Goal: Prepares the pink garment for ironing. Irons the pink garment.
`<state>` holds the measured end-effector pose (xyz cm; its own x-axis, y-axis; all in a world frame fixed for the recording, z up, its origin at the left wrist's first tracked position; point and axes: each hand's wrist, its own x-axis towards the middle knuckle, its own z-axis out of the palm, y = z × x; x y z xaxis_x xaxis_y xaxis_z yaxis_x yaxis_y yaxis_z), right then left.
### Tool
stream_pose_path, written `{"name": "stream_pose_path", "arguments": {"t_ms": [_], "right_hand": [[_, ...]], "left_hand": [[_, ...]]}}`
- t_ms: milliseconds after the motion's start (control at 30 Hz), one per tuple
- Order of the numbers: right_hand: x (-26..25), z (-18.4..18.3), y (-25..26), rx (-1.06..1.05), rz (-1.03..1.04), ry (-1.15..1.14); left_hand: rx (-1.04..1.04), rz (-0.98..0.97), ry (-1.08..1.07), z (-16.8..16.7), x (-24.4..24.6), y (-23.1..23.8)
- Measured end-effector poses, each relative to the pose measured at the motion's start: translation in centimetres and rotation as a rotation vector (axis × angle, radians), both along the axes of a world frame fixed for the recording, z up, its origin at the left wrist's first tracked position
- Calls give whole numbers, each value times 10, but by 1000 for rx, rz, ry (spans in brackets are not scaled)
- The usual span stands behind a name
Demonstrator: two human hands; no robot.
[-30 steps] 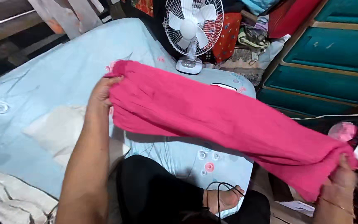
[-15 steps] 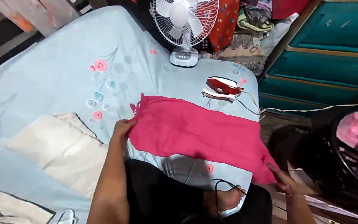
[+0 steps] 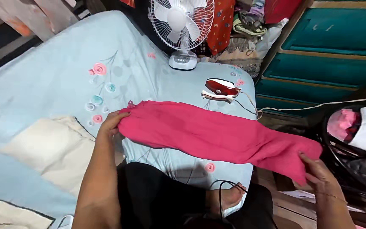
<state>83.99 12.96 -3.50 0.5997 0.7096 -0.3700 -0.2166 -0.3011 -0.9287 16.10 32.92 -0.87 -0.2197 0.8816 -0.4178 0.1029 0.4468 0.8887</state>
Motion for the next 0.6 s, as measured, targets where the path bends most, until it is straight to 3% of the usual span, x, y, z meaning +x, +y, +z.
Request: {"name": "stream_pose_path", "arguments": {"t_ms": [167,267,333,433,533,600], "right_hand": [[8,23,-9,70,-137,-46],[39,44,-36,-178,-97,-277],[63,55,-56,-231,-50,-324],[82,69,-71,-36,-21,-267],[48,94,-50,175,-93,-137],[29,104,-22,201,-122,-125]], "left_hand": [[-37,12,54,12,-1,5],[-45,5,106,27,-18,11],[-53,1,94,40,-29,13],[-9,50,-15,67,-28,9],[23,136,-145,90,-7,9],[40,172,-214,95,4,17]]}}
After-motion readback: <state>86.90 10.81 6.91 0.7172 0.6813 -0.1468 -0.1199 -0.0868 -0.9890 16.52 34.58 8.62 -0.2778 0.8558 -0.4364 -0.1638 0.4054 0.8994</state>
